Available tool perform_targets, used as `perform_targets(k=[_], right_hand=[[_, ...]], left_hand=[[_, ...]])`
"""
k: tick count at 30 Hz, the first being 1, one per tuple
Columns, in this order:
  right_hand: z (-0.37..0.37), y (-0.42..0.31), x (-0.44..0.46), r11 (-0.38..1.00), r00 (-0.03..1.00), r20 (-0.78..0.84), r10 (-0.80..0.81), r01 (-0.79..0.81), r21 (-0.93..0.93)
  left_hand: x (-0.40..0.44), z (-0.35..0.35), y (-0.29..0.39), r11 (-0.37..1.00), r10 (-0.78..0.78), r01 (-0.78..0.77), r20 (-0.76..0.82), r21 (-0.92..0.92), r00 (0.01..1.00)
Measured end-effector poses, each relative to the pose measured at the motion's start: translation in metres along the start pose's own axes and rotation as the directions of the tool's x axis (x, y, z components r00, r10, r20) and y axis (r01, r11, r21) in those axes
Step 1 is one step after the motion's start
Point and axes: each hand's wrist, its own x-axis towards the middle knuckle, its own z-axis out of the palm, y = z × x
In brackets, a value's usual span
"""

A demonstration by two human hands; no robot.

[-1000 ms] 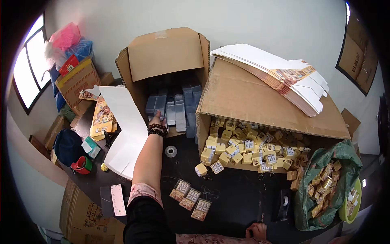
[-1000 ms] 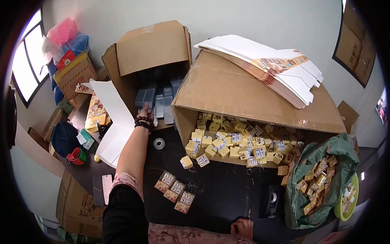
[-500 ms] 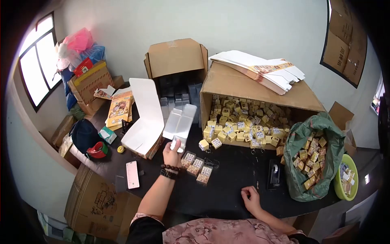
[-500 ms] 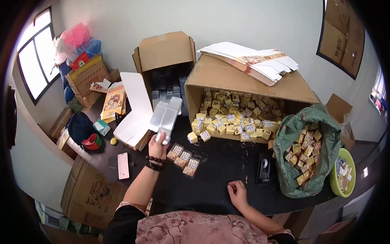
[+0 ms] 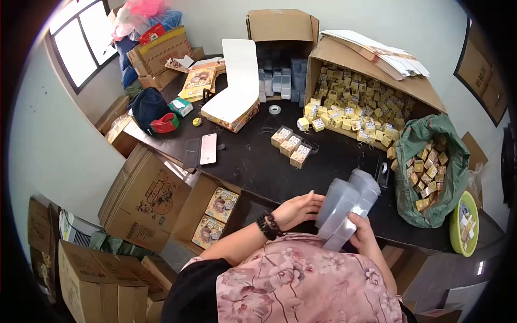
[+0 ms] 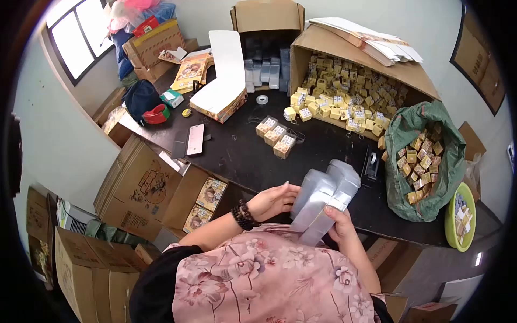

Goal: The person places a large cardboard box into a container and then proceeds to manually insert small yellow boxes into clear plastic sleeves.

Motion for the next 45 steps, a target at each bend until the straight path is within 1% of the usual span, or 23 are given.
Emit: perform_targets(k=[4, 7, 8, 10, 11, 12, 13, 16, 17, 18, 21, 25, 28, 29, 31, 32, 33, 35, 36, 39, 42, 44, 45], right_hand=[[0.008, -0.011, -0.019, 0.999, 0.999, -0.018, 0.041, -0.042, -0.016], [0.002, -0.015, -0.018, 0.999, 0.999, 0.034, 0.015, -0.014, -0.029], [0.002, -0.017, -0.013, 0.999, 0.999, 0.049, 0.005, -0.003, -0.037], [-0.003, -0.017, -0.003, 0.994, 0.995, 0.056, 0.084, -0.080, -0.072], [-0.006, -0.019, 0.002, 0.986, 0.987, 0.061, 0.152, -0.147, -0.080], [-0.003, -0.021, 0.005, 0.981, 0.985, 0.073, 0.155, -0.145, -0.127], [0.000, -0.022, 0.009, 0.976, 0.985, 0.082, 0.155, -0.139, -0.169], [0.014, -0.029, 0.009, 0.956, 0.984, 0.055, 0.168, -0.149, -0.254], [0.013, -0.028, 0.010, 0.955, 0.985, 0.058, 0.161, -0.140, -0.261], [0.012, -0.027, 0.007, 0.961, 0.988, 0.033, 0.151, -0.139, -0.237], [0.011, -0.027, 0.003, 0.960, 0.992, 0.034, 0.125, -0.112, -0.255], [0.021, -0.027, -0.002, 0.929, 0.997, -0.007, 0.079, -0.076, -0.361], [0.022, -0.023, 0.001, 0.843, 0.999, -0.005, 0.053, -0.048, -0.536], [0.022, -0.022, 0.002, 0.779, 0.999, -0.002, 0.038, -0.031, -0.627], [0.026, -0.026, -0.001, 0.759, 0.999, -0.020, 0.035, -0.040, -0.650], [0.027, -0.029, -0.002, 0.734, 0.999, -0.036, 0.035, -0.050, -0.678], [0.026, -0.028, -0.002, 0.737, 0.999, -0.039, 0.030, -0.049, -0.675], [0.020, -0.026, -0.002, 0.896, 0.995, -0.056, 0.088, -0.104, -0.431], [0.015, -0.022, -0.002, 0.966, 0.997, -0.051, 0.059, -0.070, -0.249], [0.015, -0.027, -0.009, 0.989, 0.991, -0.120, -0.065, 0.049, -0.137], [0.015, -0.016, -0.007, 0.971, 0.971, -0.197, -0.133, 0.088, -0.222], [0.017, -0.013, -0.004, 0.994, 0.981, -0.167, -0.095, 0.084, -0.072], [0.016, -0.012, -0.002, 0.990, 0.969, -0.235, -0.070, 0.096, 0.100]], left_hand=[[0.029, 0.021, -0.007, 0.974, -0.112, 0.156, 0.248, -0.164, 0.962], [0.030, 0.019, -0.008, 0.959, -0.159, 0.222, 0.310, -0.178, 0.937], [0.030, 0.024, -0.004, 0.966, -0.221, 0.233, 0.110, -0.111, 0.969], [0.042, -0.003, 0.000, 0.971, -0.150, 0.173, 0.143, -0.166, 0.978], [0.041, 0.013, 0.021, 0.987, -0.150, 0.151, 0.015, -0.051, 0.989], [0.044, 0.018, 0.034, 0.984, -0.139, 0.139, 0.010, -0.111, 0.990], [0.054, -0.001, 0.035, 0.972, -0.070, 0.109, 0.187, -0.209, 0.980], [0.053, 0.027, 0.060, 0.993, 0.050, -0.046, -0.035, 0.106, 0.998], [0.052, 0.020, 0.064, 0.978, 0.116, -0.121, 0.042, 0.169, 0.992], [0.044, 0.029, 0.066, 0.954, 0.172, -0.157, -0.035, 0.253, 0.985], [0.028, 0.024, 0.052, 0.901, 0.367, -0.360, 0.020, 0.243, 0.930], [0.016, 0.032, 0.040, 0.952, 0.297, -0.281, -0.146, 0.121, 0.944], [0.020, 0.056, 0.054, 0.859, 0.230, -0.064, -0.272, 0.507, 0.934], [0.020, 0.061, 0.056, 0.857, 0.225, -0.058, -0.271, 0.511, 0.936], [0.021, 0.069, 0.061, 0.671, 0.226, -0.109, -0.063, 0.734, 0.972], [0.019, 0.078, 0.071, 0.611, 0.103, 0.013, -0.096, 0.792, 0.990], [0.020, 0.076, 0.072, 0.608, 0.098, 0.015, -0.094, 0.794, 0.991], [0.019, 0.071, 0.071, 0.838, 0.195, -0.148, -0.035, 0.525, 0.980], [0.015, 0.069, 0.072, 0.854, 0.233, -0.160, -0.088, 0.495, 0.969], [0.007, 0.053, 0.062, 0.121, 0.272, 0.006, -0.039, 0.993, 0.961], [0.007, 0.090, 0.024, -0.094, 0.539, -0.117, 0.149, 0.989, 0.829], [0.016, 0.098, 0.030, -0.290, 0.327, -0.317, 0.405, 0.903, 0.854], [0.019, 0.095, 0.029, -0.226, 0.236, -0.370, 0.419, 0.901, 0.877]])
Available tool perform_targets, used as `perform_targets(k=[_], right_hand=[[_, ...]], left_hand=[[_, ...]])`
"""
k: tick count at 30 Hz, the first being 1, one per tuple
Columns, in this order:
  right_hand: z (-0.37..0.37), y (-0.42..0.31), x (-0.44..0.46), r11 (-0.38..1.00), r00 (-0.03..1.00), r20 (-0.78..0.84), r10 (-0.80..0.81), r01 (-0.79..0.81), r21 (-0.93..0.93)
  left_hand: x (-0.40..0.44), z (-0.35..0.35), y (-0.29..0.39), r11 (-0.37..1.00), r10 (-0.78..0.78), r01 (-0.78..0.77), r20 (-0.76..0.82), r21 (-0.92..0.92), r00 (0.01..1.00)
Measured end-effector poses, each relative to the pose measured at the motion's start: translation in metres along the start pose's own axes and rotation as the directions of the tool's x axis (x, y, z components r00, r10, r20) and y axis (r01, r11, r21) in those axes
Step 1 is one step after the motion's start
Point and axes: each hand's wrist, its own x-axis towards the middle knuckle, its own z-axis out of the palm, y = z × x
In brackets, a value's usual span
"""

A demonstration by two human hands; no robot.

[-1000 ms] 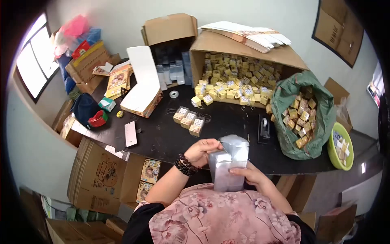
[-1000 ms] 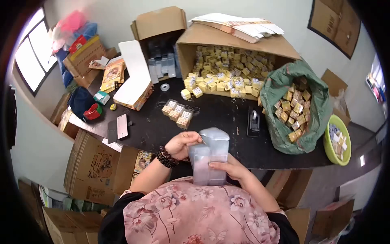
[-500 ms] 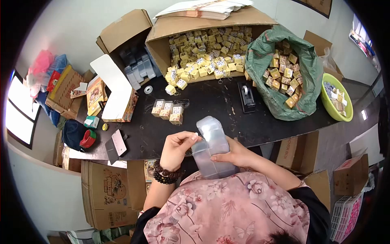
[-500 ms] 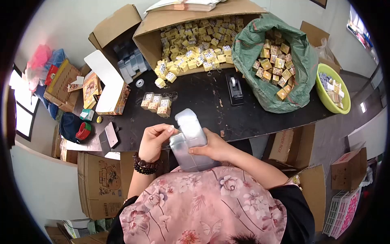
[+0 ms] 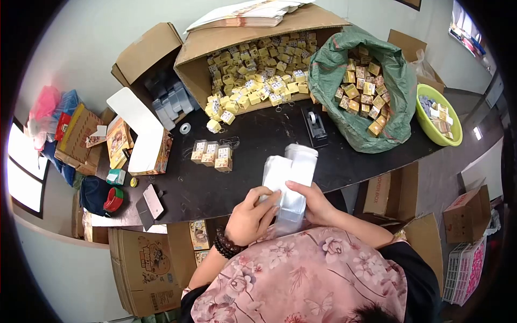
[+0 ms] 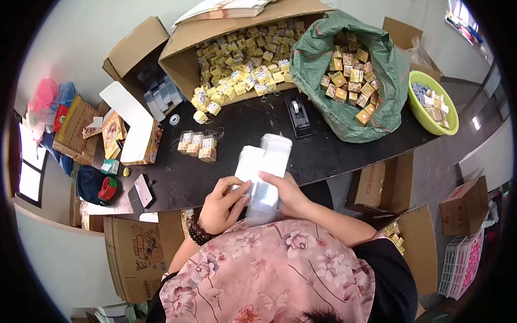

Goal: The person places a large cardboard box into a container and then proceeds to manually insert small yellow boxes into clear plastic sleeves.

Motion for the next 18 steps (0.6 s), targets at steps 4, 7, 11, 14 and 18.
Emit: perform_targets(k=[4, 7, 11, 14, 18], right_hand=[[-0.020, -0.001, 0.011, 0.966, 0.975, -0.136, -0.174, 0.195, 0.168], [-0.032, -0.001, 0.010, 0.942, 0.948, -0.166, -0.272, 0.228, -0.247], [-0.028, 0.016, 0.002, 0.895, 0.962, -0.068, -0.263, 0.217, -0.389], [-0.034, 0.014, 0.001, 0.881, 0.967, -0.021, -0.254, 0.223, -0.417], [-0.034, 0.018, 0.001, 0.868, 0.968, -0.004, -0.250, 0.223, -0.444]], left_hand=[[-0.016, 0.004, -0.015, 0.996, -0.023, 0.034, -0.122, 0.082, 0.992], [0.002, -0.004, 0.000, 0.974, -0.013, 0.028, -0.068, 0.223, 0.998], [0.018, 0.013, -0.010, 0.947, 0.023, -0.020, -0.005, 0.320, 1.000], [0.018, 0.015, -0.011, 0.941, 0.065, -0.058, -0.011, 0.333, 0.998], [0.014, 0.020, -0.013, 0.899, 0.133, -0.125, 0.009, 0.420, 0.991]])
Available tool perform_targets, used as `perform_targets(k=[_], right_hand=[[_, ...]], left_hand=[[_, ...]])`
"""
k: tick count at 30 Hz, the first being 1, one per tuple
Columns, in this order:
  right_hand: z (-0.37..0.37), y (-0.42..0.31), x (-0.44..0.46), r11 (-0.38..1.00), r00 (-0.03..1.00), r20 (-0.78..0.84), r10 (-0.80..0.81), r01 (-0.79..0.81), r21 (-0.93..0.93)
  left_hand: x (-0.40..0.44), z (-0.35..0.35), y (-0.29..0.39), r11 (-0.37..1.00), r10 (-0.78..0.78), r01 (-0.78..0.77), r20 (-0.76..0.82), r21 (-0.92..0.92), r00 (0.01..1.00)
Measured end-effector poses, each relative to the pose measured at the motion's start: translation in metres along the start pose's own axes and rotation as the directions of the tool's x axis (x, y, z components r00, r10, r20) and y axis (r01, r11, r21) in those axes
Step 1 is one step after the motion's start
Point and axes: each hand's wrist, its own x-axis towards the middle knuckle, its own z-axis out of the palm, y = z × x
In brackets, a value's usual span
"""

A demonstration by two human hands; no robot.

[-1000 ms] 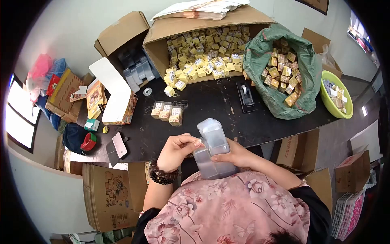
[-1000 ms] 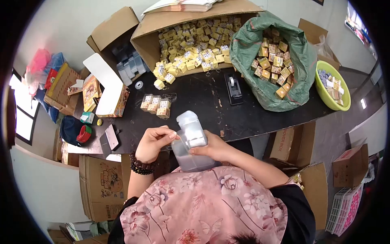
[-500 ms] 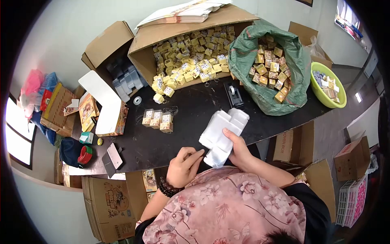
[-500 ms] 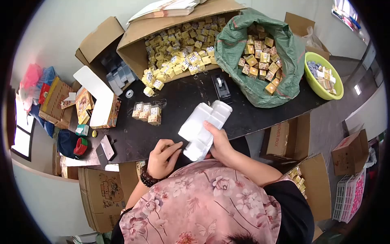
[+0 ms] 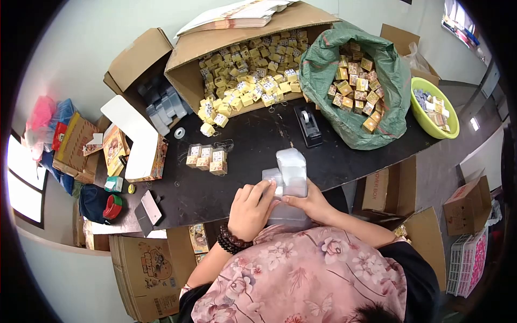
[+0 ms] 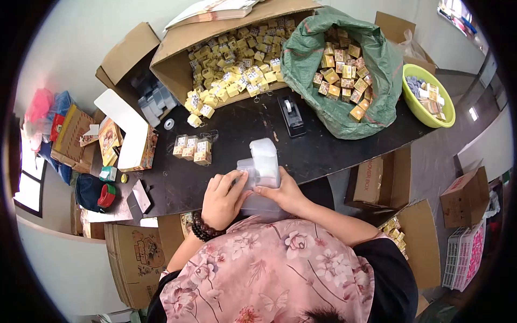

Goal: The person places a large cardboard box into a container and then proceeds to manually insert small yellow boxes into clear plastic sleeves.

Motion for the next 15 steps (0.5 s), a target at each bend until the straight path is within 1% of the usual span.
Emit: perform_targets(k=[2, 4, 5, 7, 9, 10, 11, 12, 13, 14, 15], right_hand=[[0.000, -0.003, 0.000, 1.000, 1.000, 0.010, 0.004, -0.004, -0.007], [0.000, 0.000, 0.001, 1.000, 1.000, 0.018, 0.009, -0.008, -0.013], [-0.001, 0.005, 0.002, 1.000, 1.000, 0.010, 0.018, -0.018, 0.006], [-0.004, 0.009, 0.002, 0.999, 1.000, 0.001, 0.025, -0.025, 0.023], [-0.005, -0.001, 0.003, 0.984, 0.993, 0.107, 0.053, -0.070, 0.164], [-0.006, -0.006, 0.004, 0.985, 0.993, 0.107, 0.047, -0.064, 0.160], [-0.008, -0.009, 0.005, 0.942, 0.969, 0.241, 0.060, -0.135, 0.307], [-0.010, -0.011, 0.004, 0.872, 0.927, 0.371, 0.052, -0.224, 0.436], [-0.014, -0.008, 0.008, 0.853, 0.891, 0.449, 0.071, -0.287, 0.435], [-0.013, -0.009, 0.009, 0.856, 0.891, 0.450, 0.070, -0.285, 0.432], [-0.010, -0.010, 0.012, 0.848, 0.889, 0.438, 0.136, -0.333, 0.413]], left_hand=[[-0.003, 0.000, -0.001, 1.000, 0.014, -0.014, 0.008, 0.025, 1.000], [-0.008, 0.000, -0.003, 0.996, 0.081, -0.083, 0.044, 0.045, 0.996], [-0.007, -0.001, -0.002, 0.995, 0.083, -0.085, 0.045, 0.045, 0.996], [-0.006, -0.002, 0.001, 0.998, 0.056, -0.056, 0.012, -0.016, 0.998], [-0.008, 0.000, -0.002, 0.977, -0.137, 0.115, -0.113, -0.182, 0.984], [-0.015, 0.010, -0.009, 0.827, -0.384, 0.294, -0.099, -0.479, 0.918], [-0.019, 0.018, -0.015, 0.472, -0.469, 0.345, 0.100, -0.811, 0.878], [-0.024, 0.027, -0.020, -0.004, -0.444, 0.356, 0.320, -0.935, 0.837], [-0.031, 0.036, -0.023, -0.156, -0.274, 0.364, 0.394, -0.918, 0.877], [-0.034, 0.038, -0.020, -0.231, -0.271, 0.398, 0.452, -0.888, 0.850], [-0.037, 0.041, -0.019, -0.303, -0.263, 0.428, 0.506, -0.852, 0.821]])
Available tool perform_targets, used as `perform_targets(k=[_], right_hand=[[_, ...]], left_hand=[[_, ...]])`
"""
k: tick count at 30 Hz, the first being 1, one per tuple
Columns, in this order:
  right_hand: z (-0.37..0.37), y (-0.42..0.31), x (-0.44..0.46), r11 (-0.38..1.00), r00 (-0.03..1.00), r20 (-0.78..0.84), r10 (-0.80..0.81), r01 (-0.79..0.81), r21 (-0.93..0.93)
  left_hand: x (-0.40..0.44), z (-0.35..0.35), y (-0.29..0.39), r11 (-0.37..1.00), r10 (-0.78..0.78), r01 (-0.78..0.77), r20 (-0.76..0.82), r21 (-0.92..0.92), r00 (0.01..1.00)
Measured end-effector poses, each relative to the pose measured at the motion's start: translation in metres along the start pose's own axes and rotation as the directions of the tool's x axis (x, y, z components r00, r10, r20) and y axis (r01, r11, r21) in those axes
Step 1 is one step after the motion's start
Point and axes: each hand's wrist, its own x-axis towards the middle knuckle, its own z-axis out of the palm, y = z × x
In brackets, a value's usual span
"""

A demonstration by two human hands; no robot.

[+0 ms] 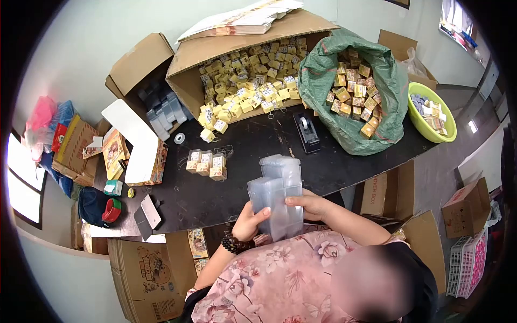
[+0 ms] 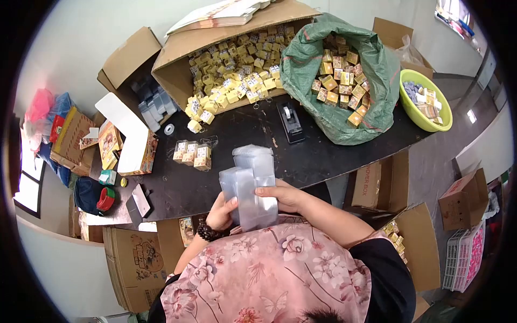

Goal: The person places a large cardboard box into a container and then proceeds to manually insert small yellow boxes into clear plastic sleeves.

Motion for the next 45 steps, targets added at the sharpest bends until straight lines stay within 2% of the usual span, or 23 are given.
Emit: perform_targets(k=[3, 4, 5, 7, 9, 10, 12, 13, 15, 16, 17, 19, 20, 22, 23, 26, 32, 34, 35, 36, 37, 40, 45], right_hand=[[-0.002, 0.007, 0.009, 0.994, 0.994, -0.087, 0.060, -0.051, 0.102], [-0.004, 0.006, 0.006, 0.980, 0.990, -0.104, 0.095, -0.074, 0.184], [-0.033, 0.027, 0.012, 0.952, 0.987, -0.104, 0.121, -0.086, 0.293], [-0.035, 0.027, 0.011, 0.896, 0.989, 0.051, 0.136, -0.145, 0.420], [-0.056, 0.055, 0.021, 0.883, 0.981, 0.150, 0.120, -0.174, 0.435], [-0.057, 0.064, 0.027, 0.880, 0.968, 0.202, 0.146, -0.221, 0.420], [-0.047, 0.063, 0.031, 0.847, 0.932, 0.307, 0.194, -0.317, 0.426], [-0.046, 0.064, 0.036, 0.849, 0.932, 0.308, 0.192, -0.315, 0.424], [-0.048, 0.066, 0.043, 0.701, 0.756, 0.624, 0.197, -0.553, 0.450], [-0.038, 0.046, 0.039, 0.703, 0.767, 0.547, 0.335, -0.590, 0.397], [-0.035, 0.030, 0.033, 0.701, 0.768, 0.544, 0.337, -0.591, 0.399], [-0.040, 0.008, 0.020, 0.930, 0.918, 0.154, 0.364, -0.352, -0.102], [-0.044, 0.004, 0.016, 0.935, 0.943, -0.141, 0.302, -0.321, -0.149], [-0.048, -0.010, 0.003, 0.970, 0.984, -0.160, 0.075, -0.035, 0.239], [-0.056, -0.018, 0.001, 0.948, 0.984, -0.110, 0.141, -0.103, 0.301], [-0.052, -0.001, 0.029, 0.918, 0.910, -0.393, 0.133, -0.262, -0.297], [-0.098, -0.006, 0.144, 0.954, 0.899, -0.420, -0.128, -0.003, -0.299], [-0.124, -0.006, 0.186, 0.944, 0.896, -0.415, -0.160, 0.017, -0.329], [-0.127, -0.010, 0.201, 0.735, 0.834, -0.513, -0.204, -0.216, -0.643], [-0.119, -0.021, 0.212, 0.395, 0.763, -0.577, -0.291, -0.453, -0.799], [-0.113, -0.028, 0.213, 0.213, 0.742, -0.595, -0.308, -0.556, -0.803], [-0.110, -0.034, 0.221, 0.231, 0.706, -0.651, -0.279, -0.609, -0.759], [-0.119, -0.025, 0.222, 0.309, 0.682, -0.648, -0.339, -0.570, -0.762]], left_hand=[[0.004, 0.008, -0.005, 0.988, -0.044, 0.020, -0.155, -0.155, 0.987], [0.005, 0.015, -0.002, 0.951, -0.040, -0.006, -0.141, -0.309, 0.989], [0.008, 0.007, -0.003, 0.956, 0.008, -0.026, -0.063, -0.291, 0.998], [0.021, -0.024, -0.010, 0.961, 0.014, -0.023, -0.035, -0.276, 0.999], [0.036, -0.022, -0.011, 0.999, 0.020, -0.013, 0.153, -0.052, 0.988], [0.044, -0.034, -0.029, 0.954, -0.049, 0.137, 0.313, -0.266, 0.949], [0.062, -0.009, -0.024, 0.913, 0.092, 0.114, 0.469, -0.393, 0.878], [0.065, 0.002, -0.014, 0.901, 0.104, 0.118, 0.473, -0.417, 0.875], [0.070, -0.038, -0.047, 0.900, 0.044, 0.155, 0.440, -0.407, 0.897], [0.074, -0.057, -0.064, 0.895, -0.015, 0.190, 0.400, -0.403, 0.916], [0.083, -0.066, -0.068, 0.643, 0.169, 0.468, 0.708, -0.607, 0.686], [0.058, -0.034, -0.035, 0.911, -0.074, 0.131, 0.158, -0.392, 0.985], [0.057, -0.001, -0.012, 0.939, -0.052, 0.017, -0.094, -0.343, 0.994], [0.062, -0.006, -0.005, 0.937, -0.189, 0.110, -0.216, -0.331, 0.958], [0.067, -0.017, -0.010, 0.940, -0.238, 0.160, -0.243, -0.302, 0.940], [0.091, -0.036, -0.013, 0.945, -0.282, 0.216, -0.282, -0.244, 0.917], [0.193, -0.087, -0.004, 0.987, -0.160, 0.154, -0.495, -0.053, 0.854], [0.235, -0.136, -0.027, 0.953, 0.002, 0.178, -0.594, 0.244, 0.804], [0.245, -0.149, -0.019, 0.667, 0.019, 0.515, -0.704, 0.538, 0.710], [0.249, -0.148, -0.011, 0.598, 0.038, 0.558, -0.716, 0.575, 0.697], [0.250, -0.146, -0.007, 0.522, 0.054, 0.600, -0.726, 0.606, 0.686], [0.256, -0.154, -0.023, 0.514, 0.116, 0.604, -0.747, 0.609, 0.654], [0.237, -0.144, -0.003, 0.694, 0.123, 0.529, -0.804, 0.489, 0.581]])
